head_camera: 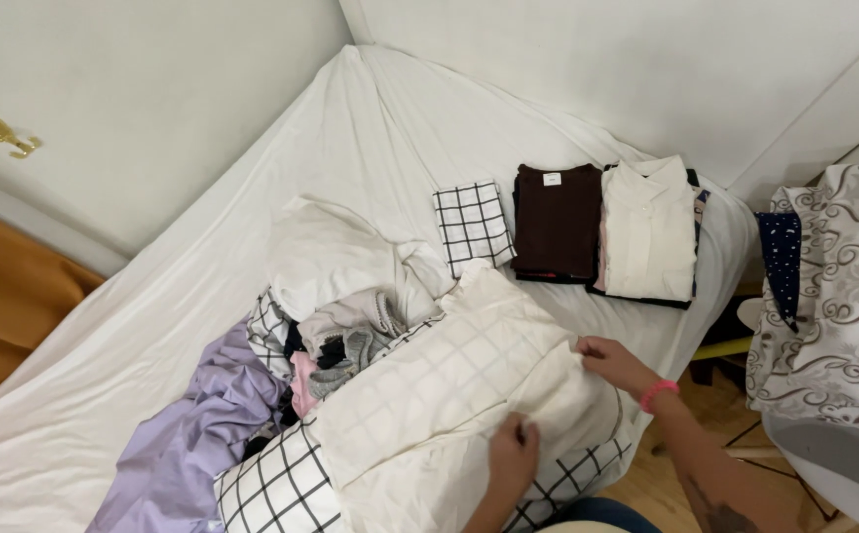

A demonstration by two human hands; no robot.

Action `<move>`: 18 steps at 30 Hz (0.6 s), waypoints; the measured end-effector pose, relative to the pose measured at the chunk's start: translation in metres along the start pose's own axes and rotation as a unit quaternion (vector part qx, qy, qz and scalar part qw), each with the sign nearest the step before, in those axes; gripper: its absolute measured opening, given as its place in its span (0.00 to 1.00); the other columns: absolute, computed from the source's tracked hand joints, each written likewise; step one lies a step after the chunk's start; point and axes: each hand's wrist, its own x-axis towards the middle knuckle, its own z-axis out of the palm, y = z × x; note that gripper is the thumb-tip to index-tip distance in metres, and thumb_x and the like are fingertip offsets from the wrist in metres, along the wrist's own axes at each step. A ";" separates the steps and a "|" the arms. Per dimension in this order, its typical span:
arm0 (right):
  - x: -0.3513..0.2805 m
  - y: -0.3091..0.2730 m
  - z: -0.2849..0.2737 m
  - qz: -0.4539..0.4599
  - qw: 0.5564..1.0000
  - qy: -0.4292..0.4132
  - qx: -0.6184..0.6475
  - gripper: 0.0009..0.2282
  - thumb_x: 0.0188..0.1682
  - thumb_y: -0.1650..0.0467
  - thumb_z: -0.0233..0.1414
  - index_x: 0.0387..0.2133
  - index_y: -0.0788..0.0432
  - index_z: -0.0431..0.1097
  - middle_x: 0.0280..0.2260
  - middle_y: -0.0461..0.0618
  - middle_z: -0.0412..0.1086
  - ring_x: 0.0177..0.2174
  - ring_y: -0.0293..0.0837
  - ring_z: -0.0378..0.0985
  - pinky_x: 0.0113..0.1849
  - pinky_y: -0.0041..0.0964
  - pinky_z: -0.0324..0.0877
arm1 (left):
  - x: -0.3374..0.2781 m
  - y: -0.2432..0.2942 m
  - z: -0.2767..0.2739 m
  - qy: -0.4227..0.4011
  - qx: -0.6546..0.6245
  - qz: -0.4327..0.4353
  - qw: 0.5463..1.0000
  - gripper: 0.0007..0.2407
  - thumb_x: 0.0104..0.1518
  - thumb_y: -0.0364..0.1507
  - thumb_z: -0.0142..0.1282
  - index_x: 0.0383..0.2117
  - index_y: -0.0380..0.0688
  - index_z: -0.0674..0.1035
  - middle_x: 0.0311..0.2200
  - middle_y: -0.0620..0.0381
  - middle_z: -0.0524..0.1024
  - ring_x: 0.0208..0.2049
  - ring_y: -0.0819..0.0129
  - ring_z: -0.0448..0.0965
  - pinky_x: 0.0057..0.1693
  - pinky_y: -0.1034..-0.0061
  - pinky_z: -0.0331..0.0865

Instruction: The person folds a white and black checkered cloth, then a white garment, and finally a black garment with sparkles. They smooth each item and place it on a pile on the bed.

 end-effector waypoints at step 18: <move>0.001 -0.020 0.033 0.052 0.975 0.030 -0.214 0.36 0.34 0.51 0.65 0.57 0.53 0.70 0.55 0.55 0.71 0.57 0.55 0.67 0.58 0.49 0.64 | -0.071 -0.061 -0.202 0.045 0.382 -0.307 0.871 0.23 0.44 0.45 0.71 0.49 0.65 0.80 0.50 0.73 0.77 0.57 0.66 0.70 0.62 0.60 0.65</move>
